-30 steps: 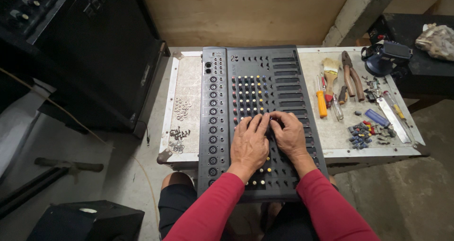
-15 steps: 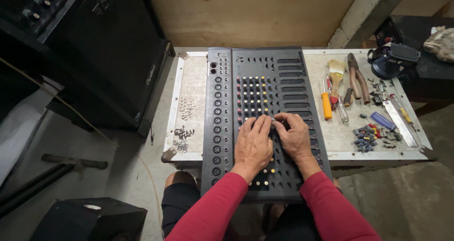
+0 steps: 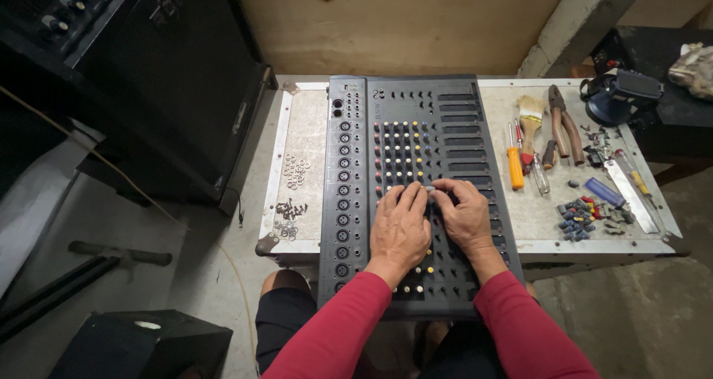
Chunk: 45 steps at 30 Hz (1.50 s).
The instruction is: The person sits with an audio mixing console on their lap and pulls the colored knob caps off the console one at a time by hand, placing each removed knob on the workbench beside them. They continue working across the rows of knobs, occasionally steadying the console with one hand while pulling with the other.
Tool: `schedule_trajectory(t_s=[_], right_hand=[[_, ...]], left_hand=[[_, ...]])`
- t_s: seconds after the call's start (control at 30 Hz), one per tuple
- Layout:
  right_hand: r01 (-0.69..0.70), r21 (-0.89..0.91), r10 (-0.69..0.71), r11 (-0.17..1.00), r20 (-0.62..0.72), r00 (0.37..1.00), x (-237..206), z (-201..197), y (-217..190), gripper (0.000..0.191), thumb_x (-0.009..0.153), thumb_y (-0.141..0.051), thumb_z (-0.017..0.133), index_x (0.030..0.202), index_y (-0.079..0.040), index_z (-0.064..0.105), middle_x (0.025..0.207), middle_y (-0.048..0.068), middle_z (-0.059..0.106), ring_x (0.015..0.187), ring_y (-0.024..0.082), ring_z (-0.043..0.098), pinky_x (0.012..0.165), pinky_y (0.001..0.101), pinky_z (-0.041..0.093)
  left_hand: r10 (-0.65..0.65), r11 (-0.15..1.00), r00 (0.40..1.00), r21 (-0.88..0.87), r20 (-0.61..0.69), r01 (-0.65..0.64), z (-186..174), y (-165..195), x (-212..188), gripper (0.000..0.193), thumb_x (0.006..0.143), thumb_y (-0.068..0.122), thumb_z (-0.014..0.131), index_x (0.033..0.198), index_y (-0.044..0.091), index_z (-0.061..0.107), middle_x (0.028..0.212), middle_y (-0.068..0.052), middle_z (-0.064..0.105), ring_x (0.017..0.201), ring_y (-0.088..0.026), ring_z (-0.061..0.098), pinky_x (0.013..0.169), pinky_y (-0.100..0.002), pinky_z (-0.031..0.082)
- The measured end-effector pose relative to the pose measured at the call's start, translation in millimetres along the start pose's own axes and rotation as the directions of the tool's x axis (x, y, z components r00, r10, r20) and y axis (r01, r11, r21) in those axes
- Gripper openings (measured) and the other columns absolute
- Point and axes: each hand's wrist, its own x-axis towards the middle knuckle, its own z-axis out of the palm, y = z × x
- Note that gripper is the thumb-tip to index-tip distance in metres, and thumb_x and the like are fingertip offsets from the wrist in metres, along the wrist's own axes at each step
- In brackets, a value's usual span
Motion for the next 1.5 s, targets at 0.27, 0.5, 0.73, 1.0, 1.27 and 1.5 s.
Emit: schedule_trajectory(t_s=[0.27,0.5,0.73,1.0,1.27,1.5], right_hand=[[0.025,-0.006,-0.026,1.0,-0.148,0.989,-4,-11,6,0.016,0.088,-0.015,0.077,0.1,-0.004,0.075,0.096,0.011,0.074,0.084,0.024,0.072,0.076,0.0328,0.057],[-0.016,-0.212,-0.039,0.977,-0.25,0.968,-36,-97,33,0.017,0.087,-0.015,0.077,0.099,-0.004,0.073,0.092,0.011,0.071,0.075,0.023,0.068,0.071,0.0335,0.055],[-0.374,-0.359,0.154,0.855,-0.513,0.845,-78,-189,76,0.02,0.092,-0.015,0.074,0.107,-0.003,0.073,0.095,0.014,0.073,0.078,0.027,0.071,0.073,0.038,0.056],[-0.382,-0.42,0.199,0.823,-0.417,0.887,-80,-199,113,0.02,0.084,-0.015,0.076,0.1,-0.003,0.076,0.093,0.018,0.075,0.085,0.033,0.072,0.08,0.0413,0.056],[-0.393,-0.368,0.224,0.842,-0.425,0.877,-64,-196,115,0.02,0.085,-0.011,0.072,0.103,-0.003,0.075,0.093,0.018,0.074,0.086,0.033,0.073,0.081,0.0413,0.057],[-0.425,-0.395,0.267,0.815,-0.395,0.879,-68,-198,117,0.028,0.085,-0.012,0.075,0.112,-0.003,0.073,0.096,0.02,0.075,0.09,0.037,0.072,0.079,0.0443,0.055]], left_hand=[[0.09,0.995,0.996,0.03,0.008,-0.09,-6,6,4,0.05,0.08,0.014,0.061,0.128,0.001,0.061,0.136,-0.014,0.06,0.127,-0.034,0.052,0.109,-0.047,0.041],[0.033,0.999,0.999,0.019,0.027,-0.034,-2,11,4,0.051,0.08,0.014,0.061,0.13,0.005,0.062,0.139,-0.01,0.06,0.126,-0.034,0.05,0.108,-0.046,0.041],[0.024,0.998,0.999,0.055,0.036,-0.026,4,10,6,0.052,0.08,0.014,0.06,0.131,0.005,0.062,0.141,-0.008,0.059,0.128,-0.034,0.048,0.11,-0.046,0.039],[0.07,0.994,0.997,0.083,0.029,-0.072,9,15,6,0.054,0.081,0.014,0.062,0.134,0.005,0.062,0.141,-0.01,0.059,0.128,-0.034,0.048,0.112,-0.042,0.039],[0.073,0.991,0.996,0.105,0.048,-0.078,10,18,8,0.053,0.082,0.015,0.063,0.134,0.004,0.061,0.142,-0.009,0.059,0.128,-0.033,0.048,0.112,-0.042,0.038],[0.076,0.994,0.996,0.073,0.045,-0.079,8,15,10,0.051,0.08,0.015,0.063,0.13,0.004,0.061,0.139,-0.012,0.059,0.126,-0.035,0.05,0.111,-0.044,0.038]])
